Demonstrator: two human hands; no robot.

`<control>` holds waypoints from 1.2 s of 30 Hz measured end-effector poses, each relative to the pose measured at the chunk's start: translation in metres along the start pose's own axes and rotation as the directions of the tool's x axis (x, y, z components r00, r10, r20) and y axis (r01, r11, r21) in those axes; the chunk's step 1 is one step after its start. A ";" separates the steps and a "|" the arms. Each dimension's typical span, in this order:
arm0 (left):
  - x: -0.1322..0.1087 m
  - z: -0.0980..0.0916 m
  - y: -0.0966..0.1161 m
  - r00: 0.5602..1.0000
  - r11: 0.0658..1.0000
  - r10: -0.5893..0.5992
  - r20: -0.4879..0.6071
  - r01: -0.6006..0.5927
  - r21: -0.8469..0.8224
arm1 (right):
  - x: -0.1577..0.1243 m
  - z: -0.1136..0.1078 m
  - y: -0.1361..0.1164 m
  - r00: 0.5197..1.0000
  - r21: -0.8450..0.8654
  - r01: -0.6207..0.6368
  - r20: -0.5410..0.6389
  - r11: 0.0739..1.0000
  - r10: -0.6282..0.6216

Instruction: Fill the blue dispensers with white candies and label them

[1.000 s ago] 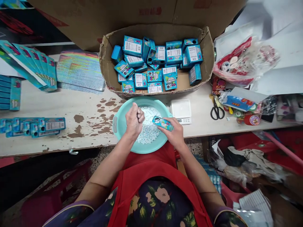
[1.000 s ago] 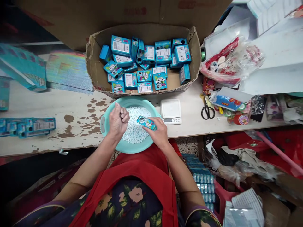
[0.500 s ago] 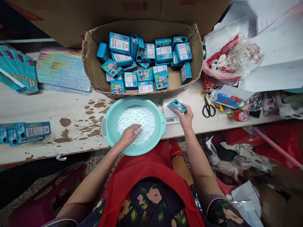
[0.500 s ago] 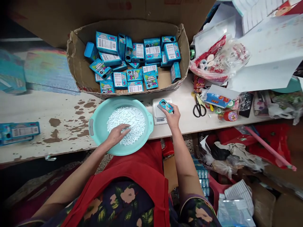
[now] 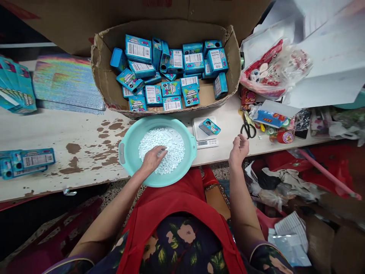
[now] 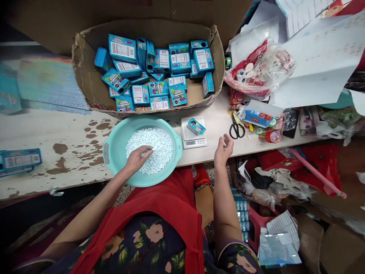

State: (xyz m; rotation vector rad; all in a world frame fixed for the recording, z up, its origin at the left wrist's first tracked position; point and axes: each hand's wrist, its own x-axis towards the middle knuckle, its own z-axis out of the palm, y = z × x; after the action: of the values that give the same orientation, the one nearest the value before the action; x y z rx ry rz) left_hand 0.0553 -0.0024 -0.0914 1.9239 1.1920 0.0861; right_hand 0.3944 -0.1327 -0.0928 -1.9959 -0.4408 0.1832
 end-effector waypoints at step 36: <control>0.014 -0.009 0.036 0.857 -0.177 -0.420 0.297 0.244 -0.953 | -0.109 0.070 -0.115 0.490 0.113 0.640 0.702 0.760 -0.517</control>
State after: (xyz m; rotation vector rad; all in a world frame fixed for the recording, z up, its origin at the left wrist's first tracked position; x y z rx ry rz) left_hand 0.0837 0.0070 -0.0662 0.1258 1.0814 0.6474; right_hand 0.2458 -0.0706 -0.0291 -1.7400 -1.6679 0.4944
